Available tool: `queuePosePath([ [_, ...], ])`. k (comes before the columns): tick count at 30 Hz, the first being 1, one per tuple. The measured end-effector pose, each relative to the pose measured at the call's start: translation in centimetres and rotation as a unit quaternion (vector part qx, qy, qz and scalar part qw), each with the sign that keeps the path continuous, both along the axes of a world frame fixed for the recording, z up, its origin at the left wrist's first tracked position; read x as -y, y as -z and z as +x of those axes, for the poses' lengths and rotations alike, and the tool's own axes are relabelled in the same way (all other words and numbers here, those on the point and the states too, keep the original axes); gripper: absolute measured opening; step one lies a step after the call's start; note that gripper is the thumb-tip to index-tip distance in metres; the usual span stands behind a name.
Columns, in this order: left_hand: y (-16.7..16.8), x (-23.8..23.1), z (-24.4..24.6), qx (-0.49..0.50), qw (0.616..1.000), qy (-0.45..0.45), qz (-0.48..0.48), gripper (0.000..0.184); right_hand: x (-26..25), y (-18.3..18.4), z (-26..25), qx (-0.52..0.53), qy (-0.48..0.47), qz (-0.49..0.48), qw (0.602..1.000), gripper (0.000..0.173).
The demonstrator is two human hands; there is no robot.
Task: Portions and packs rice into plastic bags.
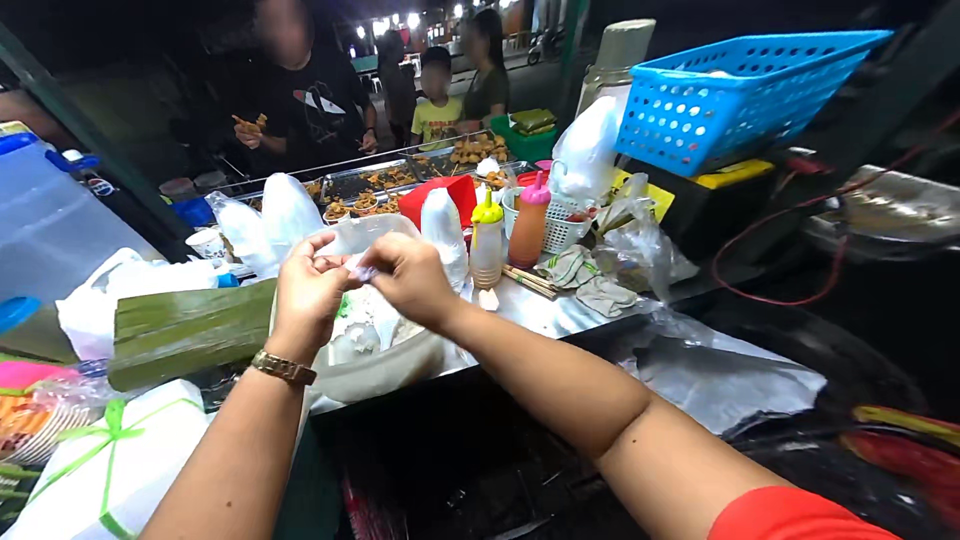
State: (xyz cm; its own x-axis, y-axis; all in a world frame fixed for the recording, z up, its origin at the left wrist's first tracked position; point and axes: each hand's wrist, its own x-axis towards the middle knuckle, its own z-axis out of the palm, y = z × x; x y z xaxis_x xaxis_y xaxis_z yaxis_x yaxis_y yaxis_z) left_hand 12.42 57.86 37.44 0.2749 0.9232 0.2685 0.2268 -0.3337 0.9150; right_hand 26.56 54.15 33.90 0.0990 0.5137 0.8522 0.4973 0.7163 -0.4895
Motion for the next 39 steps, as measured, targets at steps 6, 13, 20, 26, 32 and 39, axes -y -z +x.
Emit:
queuePosePath([
  [6,-1.2,1.0,0.3,0.113,0.984,-0.063,-0.123,0.071,-0.8,1.9,-0.4,0.148,0.135,0.117,0.973,0.028],
  [13,0.3,3.7,1.9,0.069,0.965,0.067,0.245,0.084,0.4,2.2,2.9,0.094,0.049,-0.143,0.984,0.044],
  [20,-2.2,2.2,-0.6,-0.162,0.900,0.000,0.406,0.068,5.4,-0.1,10.3,0.098,-0.087,-0.361,0.923,0.029],
  [26,1.5,-0.4,0.1,-0.327,0.891,-0.028,0.315,0.054,0.9,-6.3,20.4,0.103,0.131,-0.457,0.874,0.037],
  [32,3.2,-1.2,0.5,-0.425,0.897,0.032,0.117,0.080,-7.1,-11.4,25.5,-0.045,0.287,-0.340,0.894,0.075],
  [39,3.8,-1.0,-0.1,-0.456,0.876,-0.026,0.154,0.041,-1.6,-6.6,21.4,-0.010,0.165,-0.306,0.937,0.026],
])
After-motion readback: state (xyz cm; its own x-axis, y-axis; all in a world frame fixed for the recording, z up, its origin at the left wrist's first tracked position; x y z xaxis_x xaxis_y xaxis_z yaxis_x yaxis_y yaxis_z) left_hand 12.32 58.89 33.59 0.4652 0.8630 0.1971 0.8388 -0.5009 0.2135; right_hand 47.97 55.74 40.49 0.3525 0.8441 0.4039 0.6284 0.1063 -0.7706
